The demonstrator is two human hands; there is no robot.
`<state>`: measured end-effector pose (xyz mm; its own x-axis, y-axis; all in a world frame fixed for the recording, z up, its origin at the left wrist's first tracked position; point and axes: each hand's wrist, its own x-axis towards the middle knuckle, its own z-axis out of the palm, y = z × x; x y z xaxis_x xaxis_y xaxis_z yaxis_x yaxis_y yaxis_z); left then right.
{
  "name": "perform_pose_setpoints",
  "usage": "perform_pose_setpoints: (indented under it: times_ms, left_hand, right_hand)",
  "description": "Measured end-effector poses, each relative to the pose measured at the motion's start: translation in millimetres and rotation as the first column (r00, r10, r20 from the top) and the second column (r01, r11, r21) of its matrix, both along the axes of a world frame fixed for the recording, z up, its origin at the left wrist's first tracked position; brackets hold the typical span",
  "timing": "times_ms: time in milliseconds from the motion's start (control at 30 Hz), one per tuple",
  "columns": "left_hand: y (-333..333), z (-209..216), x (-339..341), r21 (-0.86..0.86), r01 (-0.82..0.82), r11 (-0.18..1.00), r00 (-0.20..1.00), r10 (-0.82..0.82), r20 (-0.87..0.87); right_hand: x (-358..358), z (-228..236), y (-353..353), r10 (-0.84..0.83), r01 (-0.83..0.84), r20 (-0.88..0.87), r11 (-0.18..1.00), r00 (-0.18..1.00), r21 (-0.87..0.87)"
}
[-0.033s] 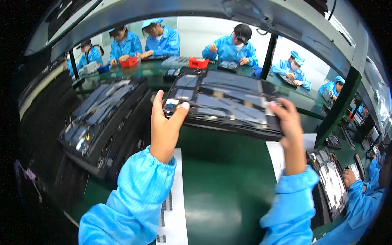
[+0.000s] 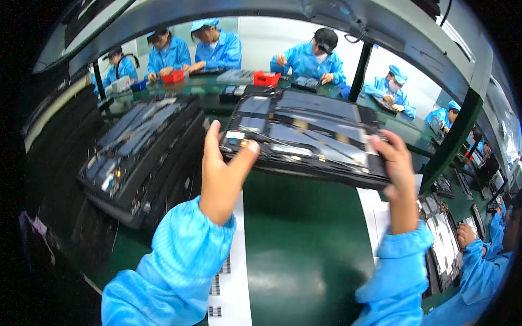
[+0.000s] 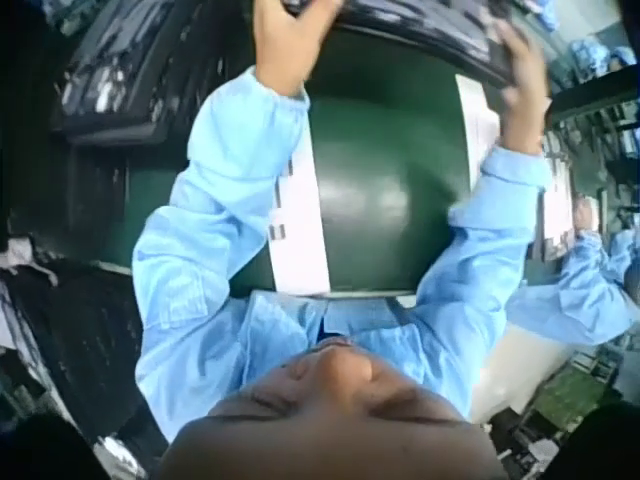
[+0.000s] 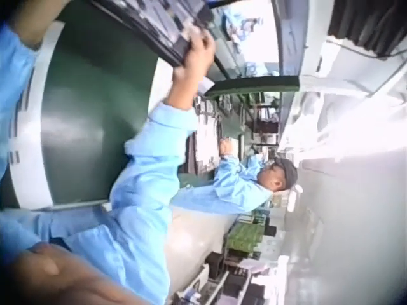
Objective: The person assembles internal components and ribbon cables into a tablet chassis, using tweezers to manipulate the small parts and adhesive tape to secure them.
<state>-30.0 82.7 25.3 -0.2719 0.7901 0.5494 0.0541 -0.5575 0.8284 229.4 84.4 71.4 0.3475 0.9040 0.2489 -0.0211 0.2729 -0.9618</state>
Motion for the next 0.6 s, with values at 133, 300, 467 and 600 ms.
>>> perform_pose_setpoints:
  times_ms: [133, 300, 467, 600]
  left_hand:
    - [-107, -23, -31, -0.209, 0.298, 0.932, 0.885, -0.351, -0.305]
    - [-153, -64, -96, -0.299, 0.323, 0.898, 0.259, -0.388, -0.885]
    - [-169, -51, -98, -0.288, 0.316, 0.904, 0.24, -0.37, -0.898]
    - [-127, -65, -101, -0.113, 0.343, 0.932, 0.355, -0.24, -0.903]
  right_hand:
    - [39, -15, -79, 0.117, -0.113, 0.03, 0.989, 0.993, -0.091]
    - [36, -77, -134, 0.034, -0.017, 0.054, 0.957, 0.998, -0.29]
    - [11, -80, -128, -0.365, 0.114, 0.931, 0.926, 0.015, 0.361]
    - [-93, -61, -119, 0.022, -0.046, 0.881, 0.999, 0.472, 0.0]
